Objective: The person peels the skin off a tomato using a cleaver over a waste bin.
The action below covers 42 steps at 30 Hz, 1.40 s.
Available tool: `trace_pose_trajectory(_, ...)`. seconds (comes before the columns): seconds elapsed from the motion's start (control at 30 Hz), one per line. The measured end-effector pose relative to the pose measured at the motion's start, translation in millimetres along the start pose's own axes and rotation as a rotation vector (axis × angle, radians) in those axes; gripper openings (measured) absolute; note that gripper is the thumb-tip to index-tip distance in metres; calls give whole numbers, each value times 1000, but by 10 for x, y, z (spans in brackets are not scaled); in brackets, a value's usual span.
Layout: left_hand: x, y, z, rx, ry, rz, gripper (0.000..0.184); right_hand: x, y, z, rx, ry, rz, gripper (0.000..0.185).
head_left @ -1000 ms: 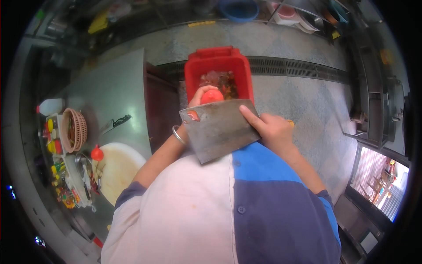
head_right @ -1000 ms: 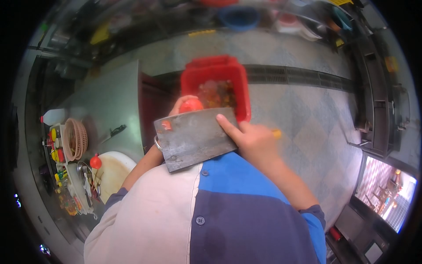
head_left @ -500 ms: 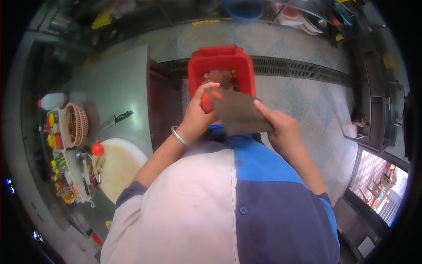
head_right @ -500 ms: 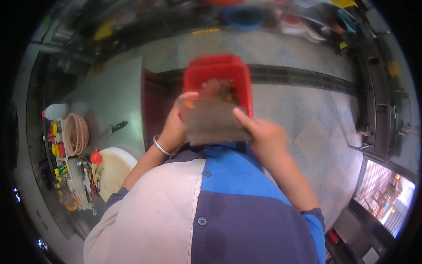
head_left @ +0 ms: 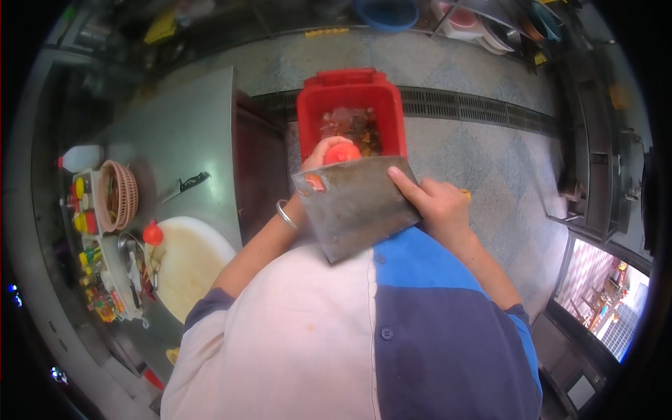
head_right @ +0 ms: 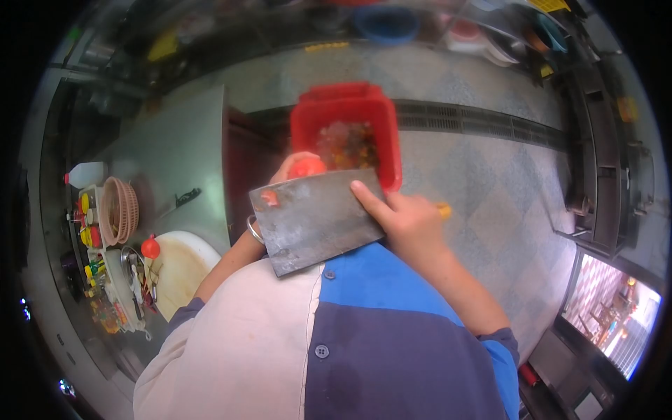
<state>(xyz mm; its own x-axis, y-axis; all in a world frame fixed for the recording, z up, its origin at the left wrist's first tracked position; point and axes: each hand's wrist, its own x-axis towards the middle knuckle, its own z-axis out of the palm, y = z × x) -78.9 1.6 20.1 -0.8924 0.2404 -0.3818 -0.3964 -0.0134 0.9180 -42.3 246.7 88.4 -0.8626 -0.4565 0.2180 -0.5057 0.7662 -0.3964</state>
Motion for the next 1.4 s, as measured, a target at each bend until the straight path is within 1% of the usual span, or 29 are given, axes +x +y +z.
trace_pose_trajectory(0.1,0,-45,14,84,38,61,53,-35,51,40,5,41,-31,68)
trace_pose_trajectory(0.2,-130,86,70,197,36,162,54,-59,72,42,99,38,67,62)
trace_pose_trajectory(0.3,-201,170,150,180,80,295,54,-158,365,243,23,71,195,64)
trace_pose_trajectory(0.4,-146,133,142,288,94,327,52,-214,338,148,-2,-10,134,65)
trace_pose_trajectory(0.5,-14,8,66,-151,1,24,47,-75,43,-117,28,-41,38,65)
trace_pose_trajectory(0.57,37,-30,34,-133,-21,-14,44,-71,10,-124,-3,-66,30,65)
trace_pose_trajectory(0.7,18,3,50,-5,7,3,42,-70,5,-98,-23,-64,29,65)
trace_pose_trajectory(0.77,31,-117,15,-1,4,112,45,-85,118,12,-13,24,65,65)
trace_pose_trajectory(0.83,-48,28,73,121,33,188,46,-174,314,182,29,76,122,65)
trace_pose_trajectory(0.9,-182,290,160,365,100,238,47,-205,485,292,103,98,194,64)
trace_pose_trajectory(1.0,-139,202,123,476,163,311,52,-244,392,139,42,1,152,64)
trace_pose_trajectory(1.1,-44,167,89,361,177,128,61,-120,113,-90,-8,-66,77,63)
trace_pose_trajectory(1.2,-13,124,63,366,139,117,60,-67,59,-64,-29,16,-20,69)
trace_pose_trajectory(1.3,34,87,38,265,124,67,60,-50,55,-25,-30,54,-37,68)
trace_pose_trajectory(1.4,98,-78,-30,-282,36,-41,58,-70,116,53,-99,62,15,67)
